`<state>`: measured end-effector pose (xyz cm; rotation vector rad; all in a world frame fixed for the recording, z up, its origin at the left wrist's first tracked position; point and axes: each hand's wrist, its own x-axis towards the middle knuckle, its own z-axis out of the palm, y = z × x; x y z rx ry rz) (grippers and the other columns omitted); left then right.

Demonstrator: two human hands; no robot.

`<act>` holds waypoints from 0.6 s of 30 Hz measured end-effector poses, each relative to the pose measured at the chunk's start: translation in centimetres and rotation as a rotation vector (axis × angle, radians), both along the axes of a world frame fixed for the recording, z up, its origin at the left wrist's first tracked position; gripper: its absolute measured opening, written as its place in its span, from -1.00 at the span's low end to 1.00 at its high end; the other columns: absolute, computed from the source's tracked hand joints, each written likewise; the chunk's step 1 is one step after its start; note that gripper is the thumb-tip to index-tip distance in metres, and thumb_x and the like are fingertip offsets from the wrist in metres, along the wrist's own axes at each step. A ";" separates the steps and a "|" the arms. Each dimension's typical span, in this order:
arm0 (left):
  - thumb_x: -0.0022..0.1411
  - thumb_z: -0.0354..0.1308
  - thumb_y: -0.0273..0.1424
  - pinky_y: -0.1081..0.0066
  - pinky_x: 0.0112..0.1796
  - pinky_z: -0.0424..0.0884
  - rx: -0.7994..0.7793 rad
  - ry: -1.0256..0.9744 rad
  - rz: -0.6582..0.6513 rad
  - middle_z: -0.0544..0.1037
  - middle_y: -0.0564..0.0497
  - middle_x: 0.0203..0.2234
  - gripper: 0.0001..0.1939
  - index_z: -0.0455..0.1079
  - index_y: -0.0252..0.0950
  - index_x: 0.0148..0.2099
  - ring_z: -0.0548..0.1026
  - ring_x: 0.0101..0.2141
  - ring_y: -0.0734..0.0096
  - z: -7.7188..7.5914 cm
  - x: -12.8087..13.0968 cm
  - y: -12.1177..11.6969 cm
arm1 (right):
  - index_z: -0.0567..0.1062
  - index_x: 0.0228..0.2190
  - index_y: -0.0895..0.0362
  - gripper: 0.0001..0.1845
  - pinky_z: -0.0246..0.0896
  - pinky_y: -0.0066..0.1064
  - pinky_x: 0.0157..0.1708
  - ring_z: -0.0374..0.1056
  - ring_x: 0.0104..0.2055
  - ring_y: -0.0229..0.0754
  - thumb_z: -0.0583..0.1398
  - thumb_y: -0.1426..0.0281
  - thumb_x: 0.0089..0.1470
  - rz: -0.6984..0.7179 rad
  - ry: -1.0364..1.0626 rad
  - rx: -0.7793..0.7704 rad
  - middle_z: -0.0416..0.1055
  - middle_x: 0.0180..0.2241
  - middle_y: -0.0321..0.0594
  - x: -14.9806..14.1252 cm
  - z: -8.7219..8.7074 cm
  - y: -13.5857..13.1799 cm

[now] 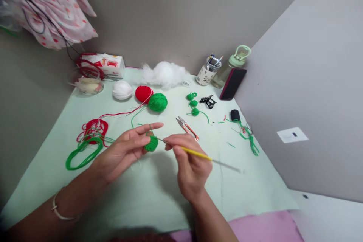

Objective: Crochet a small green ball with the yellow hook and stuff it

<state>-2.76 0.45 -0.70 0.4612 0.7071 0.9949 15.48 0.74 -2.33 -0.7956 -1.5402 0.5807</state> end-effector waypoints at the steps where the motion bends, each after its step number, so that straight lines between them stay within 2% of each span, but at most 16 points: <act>1: 0.17 0.50 -0.36 0.52 -0.23 0.34 0.032 0.028 0.022 0.46 0.09 -0.38 -0.55 0.64 -0.24 0.12 0.38 -0.35 0.56 0.0 -0.1 0.0 | 0.67 -0.16 0.04 -0.76 0.50 -0.28 -0.34 0.51 -0.36 -0.18 0.18 0.47 0.39 0.042 0.106 -0.088 0.61 -0.34 -0.21 -0.1 0.2 0.2; 3: 0.18 0.50 -0.37 0.50 -0.20 0.35 0.113 0.092 0.060 0.48 0.09 -0.35 -0.57 0.65 -0.17 0.11 0.41 -0.32 0.54 0.0 -0.2 -0.1 | 0.67 -0.21 0.03 -0.78 0.47 -0.32 -0.41 0.48 -0.41 -0.21 0.20 0.37 0.40 0.148 0.238 -0.216 0.60 -0.34 -0.22 -0.3 0.4 0.6; 6: 0.22 0.48 -0.36 0.42 -0.07 0.39 0.199 0.173 0.070 0.53 0.08 -0.30 -0.56 0.63 -0.10 0.15 0.48 -0.22 0.46 -0.1 0.2 -0.4 | 0.69 -0.22 0.00 -0.82 0.50 -0.32 -0.33 0.55 -0.27 -0.16 0.24 0.35 0.37 0.189 0.185 -0.247 0.63 -0.29 -0.21 -0.7 0.3 0.8; 9: 0.22 0.48 -0.36 0.40 -0.05 0.40 0.187 0.200 0.088 0.54 0.09 -0.30 -0.56 0.62 -0.11 0.15 0.50 -0.21 0.45 -0.2 0.8 -0.7 | 0.70 -0.14 -0.05 -0.75 0.53 -0.30 -0.24 0.58 -0.17 -0.14 0.24 0.49 0.34 0.067 -0.001 -0.125 0.65 -0.26 -0.22 -1.0 -0.2 0.3; 12: 0.16 0.51 -0.37 0.39 -0.06 0.40 0.143 0.165 0.132 0.57 0.10 -0.31 -0.50 0.60 -0.15 0.16 0.51 -0.23 0.44 -0.3 1.3 -0.8 | 0.66 0.05 -0.08 -0.56 0.54 -0.28 -0.24 0.58 -0.14 -0.10 0.26 0.60 0.27 -0.070 -0.255 0.123 0.65 -0.12 -0.15 -0.9 -0.8 -0.4; 14: 0.17 0.50 -0.36 0.38 -0.05 0.40 0.075 0.092 0.113 0.61 0.05 -0.27 -0.50 0.60 -0.19 0.16 0.53 -0.19 0.39 -0.3 1.4 -0.6 | 0.61 0.14 -0.05 -0.47 0.55 -0.25 -0.23 0.58 -0.10 -0.06 0.29 0.63 0.23 -0.084 -0.394 0.252 0.63 -0.03 -0.08 -0.6 -1.0 -0.7; 16: 0.15 0.49 -0.35 0.39 -0.04 0.39 0.002 -0.015 0.051 0.63 0.00 -0.25 -0.55 0.64 -0.25 0.10 0.52 -0.17 0.37 -0.4 1.2 -0.3 | 0.63 0.10 -0.04 -0.53 0.55 -0.25 -0.22 0.57 -0.11 -0.07 0.27 0.61 0.25 -0.041 -0.347 0.188 0.65 -0.09 -0.10 -0.3 -0.7 -0.6; 18: 0.13 0.48 -0.36 0.42 -0.07 0.38 -0.021 -0.097 0.001 0.61 -0.01 -0.29 -0.61 0.69 -0.30 0.03 0.49 -0.22 0.41 -0.6 0.8 0.0 | 0.69 -0.05 -0.04 -0.69 0.51 -0.28 -0.27 0.55 -0.23 -0.13 0.23 0.54 0.33 -0.002 -0.129 -0.018 0.64 -0.25 -0.18 0.1 -0.1 -0.1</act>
